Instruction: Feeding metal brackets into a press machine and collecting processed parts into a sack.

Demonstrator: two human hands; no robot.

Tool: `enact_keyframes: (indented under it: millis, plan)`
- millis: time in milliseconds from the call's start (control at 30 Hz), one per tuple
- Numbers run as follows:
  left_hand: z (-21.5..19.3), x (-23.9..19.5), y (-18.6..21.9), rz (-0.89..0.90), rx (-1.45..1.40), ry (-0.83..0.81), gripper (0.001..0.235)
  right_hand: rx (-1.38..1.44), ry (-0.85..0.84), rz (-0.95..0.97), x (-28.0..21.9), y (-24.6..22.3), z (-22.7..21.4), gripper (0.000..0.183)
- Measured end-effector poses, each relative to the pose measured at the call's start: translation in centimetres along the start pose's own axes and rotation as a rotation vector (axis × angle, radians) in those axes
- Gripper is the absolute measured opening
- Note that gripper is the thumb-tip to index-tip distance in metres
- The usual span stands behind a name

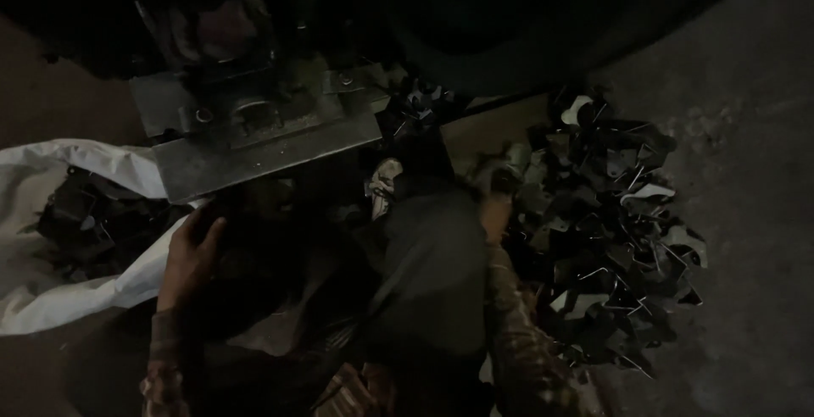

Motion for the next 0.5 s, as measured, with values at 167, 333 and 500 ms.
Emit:
enact_keyframes:
  millis: [167, 333, 500]
  plan:
    - [-0.6, -1.6, 1.9, 0.016, -0.015, 0.007, 0.052, 0.022, -0.003, -0.201, 1.6, 3.9, 6.8, 0.02]
    - [-1.4, -1.7, -2.2, 0.028, -0.101, 0.019, 0.056, 1.005, -0.351, 0.113, 5.8, -0.9, -14.6, 0.033]
    - [0.2, -2.3, -1.4, 0.051, -0.048, 0.003, 0.053, 0.787, -0.146, 0.073, 6.0, -0.2, -17.5, 0.038]
Point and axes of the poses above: each hand's wrist, its own x-axis towards the middle knuckle, its own z-axis out of the palm, y = z × x, the point moved 3 cm from there along x, towards the middle knuckle, and after that the axes turned 2 degrees about -y, right-handed, at the moved point
